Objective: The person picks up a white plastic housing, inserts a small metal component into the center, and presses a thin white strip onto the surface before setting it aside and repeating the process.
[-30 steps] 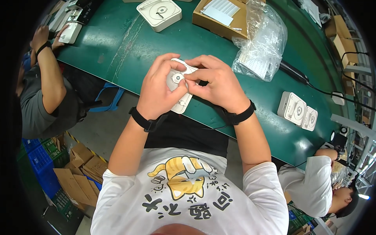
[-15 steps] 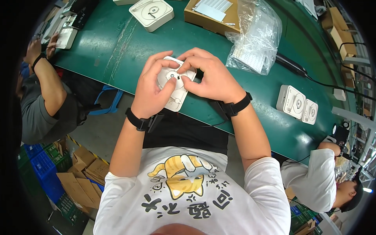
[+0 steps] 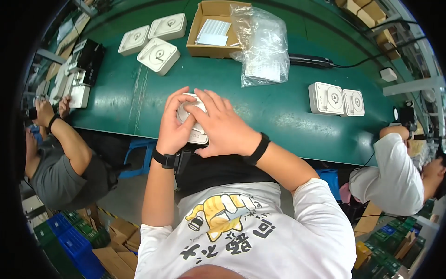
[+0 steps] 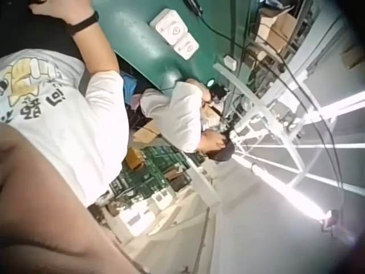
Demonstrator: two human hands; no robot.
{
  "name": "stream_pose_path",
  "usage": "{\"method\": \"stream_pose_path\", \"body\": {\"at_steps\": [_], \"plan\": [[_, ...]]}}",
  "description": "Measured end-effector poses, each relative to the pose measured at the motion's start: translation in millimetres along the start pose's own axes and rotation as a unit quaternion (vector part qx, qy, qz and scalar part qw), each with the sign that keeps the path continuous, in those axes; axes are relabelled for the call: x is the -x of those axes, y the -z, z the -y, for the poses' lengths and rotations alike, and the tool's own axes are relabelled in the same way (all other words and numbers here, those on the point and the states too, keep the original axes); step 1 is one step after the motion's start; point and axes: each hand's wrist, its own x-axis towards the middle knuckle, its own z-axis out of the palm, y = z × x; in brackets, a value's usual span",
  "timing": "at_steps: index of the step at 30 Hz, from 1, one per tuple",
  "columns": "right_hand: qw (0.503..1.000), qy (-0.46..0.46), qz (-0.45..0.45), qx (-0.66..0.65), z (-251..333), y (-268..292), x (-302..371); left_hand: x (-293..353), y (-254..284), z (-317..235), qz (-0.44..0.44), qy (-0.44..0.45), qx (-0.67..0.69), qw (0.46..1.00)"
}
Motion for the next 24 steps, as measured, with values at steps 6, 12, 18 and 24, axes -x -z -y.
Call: {"method": "stream_pose_path", "body": {"at_steps": [6, 12, 18, 24], "plan": [[0.996, -0.083, -0.013, 0.042, -5, 36, 44, 16, -11, -14, -0.005, 0.035, 0.115, 0.993], [0.947, -0.241, -0.099, 0.188, -43, 86, 118, 38, -1, 21, -0.043, 0.08, 0.13, 0.987], [0.865, -0.292, -0.176, 0.369, -69, 88, 137, 34, -6, 10, -0.035, -0.052, -0.091, 0.994], [0.783, -0.405, -0.186, 0.433, -118, 121, 140, -18, 45, 10, -0.072, -0.048, -0.151, 0.985]]}}
